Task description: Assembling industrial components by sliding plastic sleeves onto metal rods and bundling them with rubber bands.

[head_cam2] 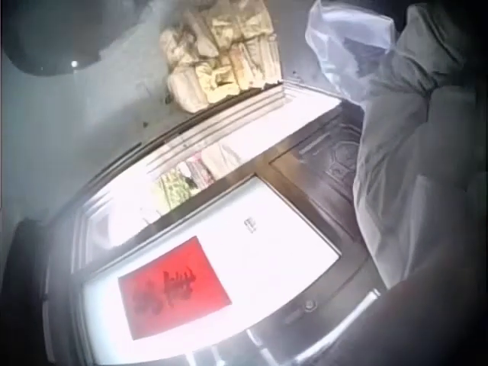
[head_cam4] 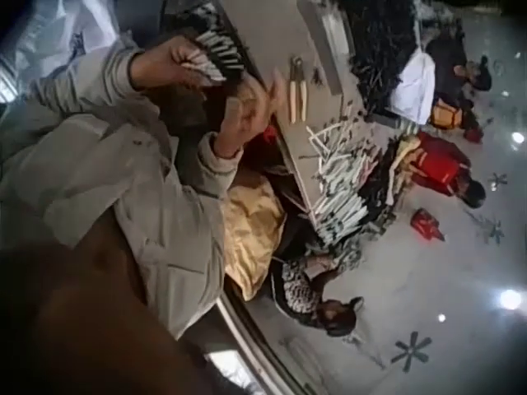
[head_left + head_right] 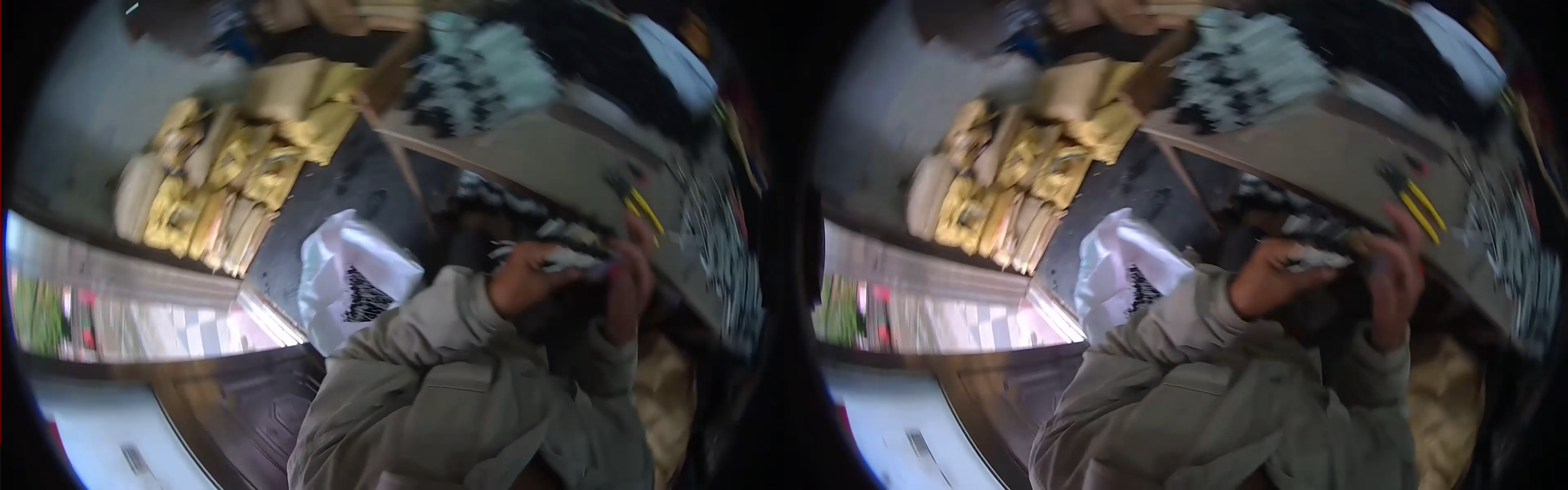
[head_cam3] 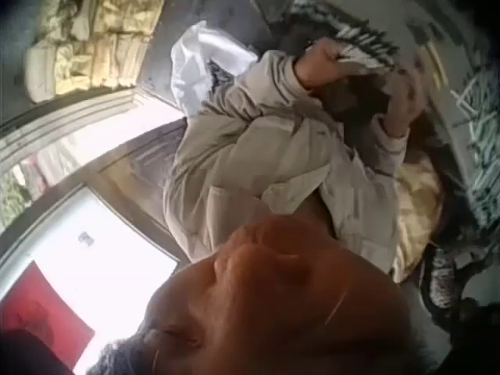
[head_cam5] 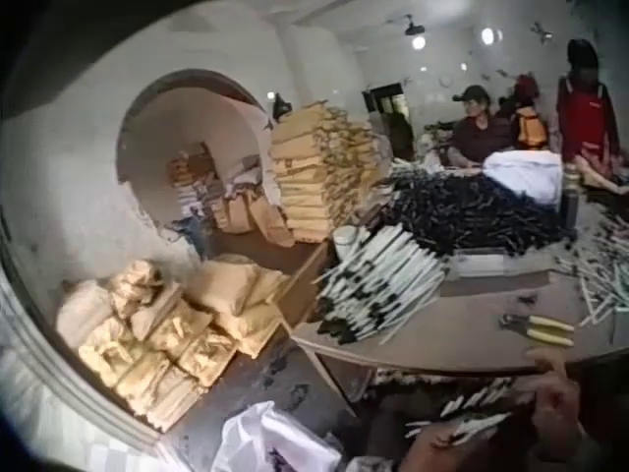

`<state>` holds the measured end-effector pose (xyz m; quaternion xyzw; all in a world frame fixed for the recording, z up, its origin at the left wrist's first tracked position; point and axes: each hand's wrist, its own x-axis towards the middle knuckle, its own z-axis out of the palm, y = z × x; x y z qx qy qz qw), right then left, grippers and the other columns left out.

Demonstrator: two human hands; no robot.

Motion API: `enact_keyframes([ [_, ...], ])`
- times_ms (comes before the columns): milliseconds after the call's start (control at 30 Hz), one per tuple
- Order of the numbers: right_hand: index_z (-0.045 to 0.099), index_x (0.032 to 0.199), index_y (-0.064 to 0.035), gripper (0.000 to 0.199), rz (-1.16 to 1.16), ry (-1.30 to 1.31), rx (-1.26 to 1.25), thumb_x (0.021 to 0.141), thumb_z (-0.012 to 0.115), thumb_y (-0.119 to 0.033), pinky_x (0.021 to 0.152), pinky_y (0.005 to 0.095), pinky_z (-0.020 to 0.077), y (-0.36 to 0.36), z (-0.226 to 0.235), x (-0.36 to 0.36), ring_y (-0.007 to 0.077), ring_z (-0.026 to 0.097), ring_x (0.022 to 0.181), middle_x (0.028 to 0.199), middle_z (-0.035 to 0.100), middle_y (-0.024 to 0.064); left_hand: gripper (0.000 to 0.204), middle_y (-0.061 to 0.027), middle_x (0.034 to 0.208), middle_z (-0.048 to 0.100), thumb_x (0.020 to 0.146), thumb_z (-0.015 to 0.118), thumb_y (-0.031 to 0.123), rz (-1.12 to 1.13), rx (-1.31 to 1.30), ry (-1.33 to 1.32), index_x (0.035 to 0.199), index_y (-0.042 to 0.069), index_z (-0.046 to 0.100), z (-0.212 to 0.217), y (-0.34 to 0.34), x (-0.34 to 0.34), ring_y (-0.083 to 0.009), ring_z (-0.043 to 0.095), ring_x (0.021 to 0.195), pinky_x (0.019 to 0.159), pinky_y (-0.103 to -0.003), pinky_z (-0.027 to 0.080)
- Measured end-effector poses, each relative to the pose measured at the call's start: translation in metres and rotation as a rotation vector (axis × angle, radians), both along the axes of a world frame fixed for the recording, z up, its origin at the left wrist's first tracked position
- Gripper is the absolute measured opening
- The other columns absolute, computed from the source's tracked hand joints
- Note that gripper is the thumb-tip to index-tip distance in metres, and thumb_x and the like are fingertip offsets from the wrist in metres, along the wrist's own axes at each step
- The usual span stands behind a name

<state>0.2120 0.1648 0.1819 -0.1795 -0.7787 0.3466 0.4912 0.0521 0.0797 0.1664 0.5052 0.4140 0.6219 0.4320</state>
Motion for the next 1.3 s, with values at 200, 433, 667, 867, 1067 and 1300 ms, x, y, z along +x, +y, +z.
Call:
enact_keyframes([
  [200,0.065,0.089,-0.0048,0.029,-0.093,-0.137,0.114,0.067,0.073,-0.023,0.099,0.0412,0.0256,0.001,0.016,0.013,0.0321,0.035,0.121,0.126,0.046,0.0114,0.013,-0.0026,0.086,0.064,0.082,0.056,-0.005,-0.259,-0.174,-0.116,0.092,-0.002,0.064,0.0,0.017,0.025,-0.0073,0.056,0.08,0.069,-0.023,0.046],
  [433,0.065,0.082,-0.0037,0.016,-0.103,-0.01,0.004,0.068,0.071,-0.008,0.1,0.0418,0.0239,-0.011,0.006,0.047,0.0313,0.036,0.121,0.121,0.051,0.01,0.015,-0.0031,0.087,0.063,0.077,0.06,-0.008,-0.309,-0.168,-0.036,0.091,-0.003,0.064,-0.009,0.027,0.061,-0.0079,0.055,0.078,0.072,-0.023,0.045],
  [667,0.063,0.08,-0.0009,0.012,-0.105,0.078,-0.125,0.07,0.069,-0.003,0.096,0.0394,0.029,-0.011,0.005,0.061,0.028,0.04,0.118,0.116,0.054,0.0123,0.015,-0.0043,0.09,0.063,0.08,0.061,-0.005,-0.411,-0.19,-0.126,0.096,-0.004,0.062,-0.001,0.035,0.07,-0.0088,0.056,0.081,0.074,-0.022,0.046],
  [867,0.062,0.078,0.0007,0.009,-0.175,0.121,-0.111,0.071,0.067,-0.001,0.095,0.0388,0.0302,-0.009,0.01,0.063,0.0273,0.042,0.115,0.113,0.056,0.0124,0.016,-0.0036,0.09,0.063,0.081,0.06,-0.005,-0.418,-0.221,-0.169,0.097,-0.005,0.062,0.004,0.043,0.074,-0.0088,0.057,0.081,0.074,-0.022,0.047],
  [1067,0.064,0.08,0.0,0.01,-0.218,0.093,-0.106,0.071,0.067,-0.001,0.095,0.0385,0.0309,-0.005,0.014,0.065,0.0269,0.042,0.114,0.111,0.057,0.0121,0.017,-0.0043,0.089,0.063,0.08,0.061,-0.006,-0.431,-0.176,-0.168,0.097,-0.005,0.062,0.009,0.051,0.077,-0.0086,0.058,0.082,0.074,-0.022,0.047],
  [1300,0.063,0.089,0.0007,0.02,-0.241,0.14,-0.155,0.069,0.066,0.0,0.095,0.0366,0.0322,-0.01,0.019,0.057,0.0261,0.042,0.113,0.107,0.057,0.0131,0.019,-0.0078,0.091,0.064,0.081,0.06,-0.005,-0.476,-0.159,-0.188,0.099,-0.006,0.061,0.016,0.054,0.069,-0.0123,0.06,0.083,0.077,-0.024,0.048],
])
